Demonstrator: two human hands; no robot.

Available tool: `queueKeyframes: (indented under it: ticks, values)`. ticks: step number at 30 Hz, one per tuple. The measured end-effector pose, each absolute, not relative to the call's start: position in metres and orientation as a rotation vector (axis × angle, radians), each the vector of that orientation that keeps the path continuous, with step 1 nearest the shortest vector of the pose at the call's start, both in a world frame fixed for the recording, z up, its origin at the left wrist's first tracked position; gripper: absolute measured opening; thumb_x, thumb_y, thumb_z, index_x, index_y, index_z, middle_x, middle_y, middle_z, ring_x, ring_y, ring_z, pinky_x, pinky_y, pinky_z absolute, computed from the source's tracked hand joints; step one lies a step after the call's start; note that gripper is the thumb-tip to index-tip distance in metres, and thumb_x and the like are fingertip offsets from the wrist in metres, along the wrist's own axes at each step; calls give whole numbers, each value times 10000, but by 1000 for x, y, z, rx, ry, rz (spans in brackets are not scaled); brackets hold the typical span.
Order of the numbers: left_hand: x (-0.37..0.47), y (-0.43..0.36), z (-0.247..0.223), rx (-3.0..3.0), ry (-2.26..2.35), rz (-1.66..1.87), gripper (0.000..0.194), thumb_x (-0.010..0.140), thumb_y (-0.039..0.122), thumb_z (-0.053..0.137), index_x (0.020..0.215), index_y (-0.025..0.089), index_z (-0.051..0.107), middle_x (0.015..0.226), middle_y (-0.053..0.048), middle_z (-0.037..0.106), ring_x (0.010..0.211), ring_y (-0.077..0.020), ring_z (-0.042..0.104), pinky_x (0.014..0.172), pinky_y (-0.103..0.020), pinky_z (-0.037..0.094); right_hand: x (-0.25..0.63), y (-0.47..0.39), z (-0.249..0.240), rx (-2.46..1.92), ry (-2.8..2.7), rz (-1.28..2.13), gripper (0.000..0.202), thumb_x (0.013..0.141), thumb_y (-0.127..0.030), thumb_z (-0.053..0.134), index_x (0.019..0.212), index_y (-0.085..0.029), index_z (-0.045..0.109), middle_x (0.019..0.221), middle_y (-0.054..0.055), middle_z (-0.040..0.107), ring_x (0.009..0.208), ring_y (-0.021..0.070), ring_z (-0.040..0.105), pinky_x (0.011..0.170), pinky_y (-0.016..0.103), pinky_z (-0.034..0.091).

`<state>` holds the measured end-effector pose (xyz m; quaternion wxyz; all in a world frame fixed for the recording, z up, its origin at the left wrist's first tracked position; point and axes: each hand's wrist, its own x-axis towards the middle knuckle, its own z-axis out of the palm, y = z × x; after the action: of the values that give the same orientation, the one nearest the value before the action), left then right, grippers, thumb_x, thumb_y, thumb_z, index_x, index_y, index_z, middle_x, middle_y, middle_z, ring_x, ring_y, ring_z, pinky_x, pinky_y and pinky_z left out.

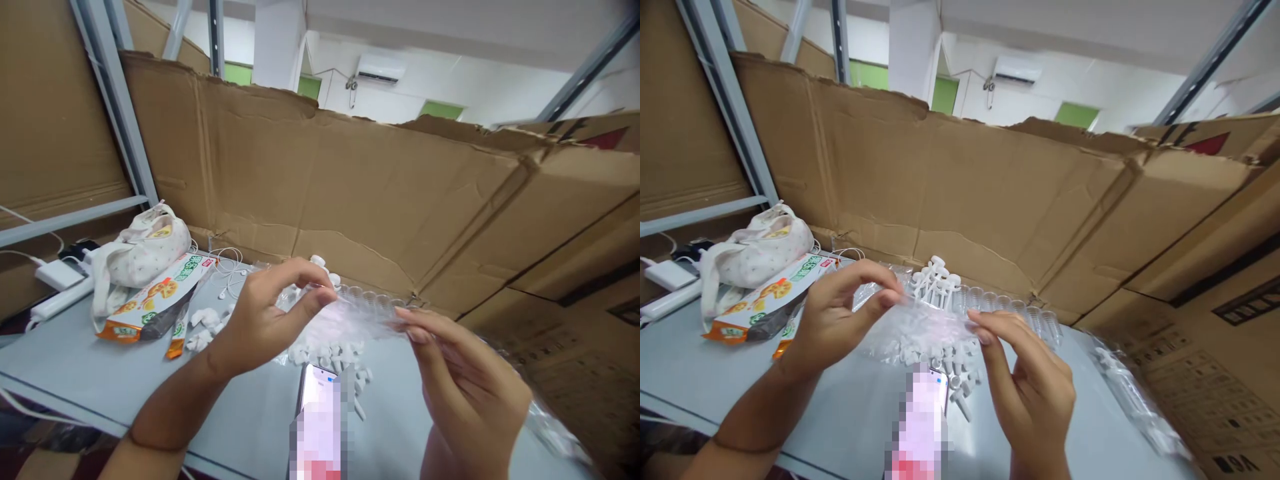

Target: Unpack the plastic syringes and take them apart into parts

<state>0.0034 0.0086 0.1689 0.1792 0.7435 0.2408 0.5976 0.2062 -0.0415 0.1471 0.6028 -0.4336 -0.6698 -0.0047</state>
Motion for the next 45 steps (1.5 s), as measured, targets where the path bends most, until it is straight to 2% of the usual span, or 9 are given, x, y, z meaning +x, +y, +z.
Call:
queueKeyframes:
  ticks: [4, 9, 11, 19, 25, 30, 35, 41, 45]
  values:
    - [9, 23, 158, 1883, 636, 1601, 84, 840, 260, 580, 800, 186, 590, 668, 13, 616, 605, -92, 575, 592, -220, 473, 215, -32, 140, -1040, -1506, 232, 157, 821, -208, 602, 934, -262, 697, 691, 12, 673, 621, 175, 622, 569, 302, 495]
    - [13, 31, 157, 1828, 549, 1195, 358, 822, 301, 593, 1155, 212, 496, 697, 10, 622, 572, -96, 563, 570, -232, 486, 225, -15, 137, -1026, -1493, 526, 143, 847, -267, 578, 932, -233, 688, 601, -10, 635, 500, 130, 582, 517, 279, 485]
    - [15, 33, 157, 1833, 588, 1121, 422, 804, 268, 609, 1199, 224, 465, 706, 12, 623, 583, -101, 574, 582, -240, 491, 228, -10, 137, -1049, -1506, 574, 147, 845, -287, 579, 922, -220, 687, 603, -4, 639, 500, 132, 583, 521, 285, 490]
    - [26, 39, 149, 1742, 651, 1166, 359, 799, 190, 593, 1141, 232, 495, 705, 30, 592, 596, -95, 591, 563, -214, 507, 228, 4, 135, -963, -1524, 870, 375, 786, -426, 627, 1098, -229, 562, 710, 21, 691, 640, 169, 638, 618, 308, 511]
    - [32, 40, 145, 1730, 681, 1243, 336, 796, 174, 593, 1116, 224, 502, 713, 29, 629, 638, -104, 620, 650, -244, 514, 221, 8, 135, -1069, -1454, 923, 206, 771, -384, 654, 749, -184, 605, 630, 19, 679, 613, 175, 654, 611, 306, 518]
    - [33, 43, 142, 1633, 668, 1339, 286, 802, 228, 618, 1054, 206, 484, 694, 16, 658, 629, -124, 640, 634, -255, 519, 224, 6, 136, -1049, -1424, 927, 197, 781, -374, 645, 809, -181, 623, 694, 49, 728, 664, 199, 689, 680, 358, 549]
    - [30, 47, 143, 1643, 596, 1301, 262, 861, 257, 555, 1094, 198, 450, 761, -26, 695, 671, -139, 663, 630, -248, 508, 229, 8, 137, -1009, -1447, 926, 218, 807, -398, 609, 858, -189, 647, 721, 51, 741, 695, 207, 704, 704, 365, 563]
    - [27, 46, 144, 1697, 598, 1312, 263, 884, 261, 518, 1127, 187, 447, 778, -23, 685, 545, -106, 625, 601, -252, 506, 232, 8, 138, -1014, -1506, 930, 240, 855, -401, 543, 903, -191, 646, 772, 62, 748, 726, 223, 713, 720, 381, 560]
    - [24, 47, 147, 1754, 642, 1309, 284, 893, 266, 499, 1159, 185, 438, 802, -31, 689, 609, -114, 636, 640, -254, 496, 232, 9, 136, -992, -1518, 936, 234, 869, -399, 520, 910, -200, 637, 780, 49, 745, 712, 208, 710, 735, 386, 554]
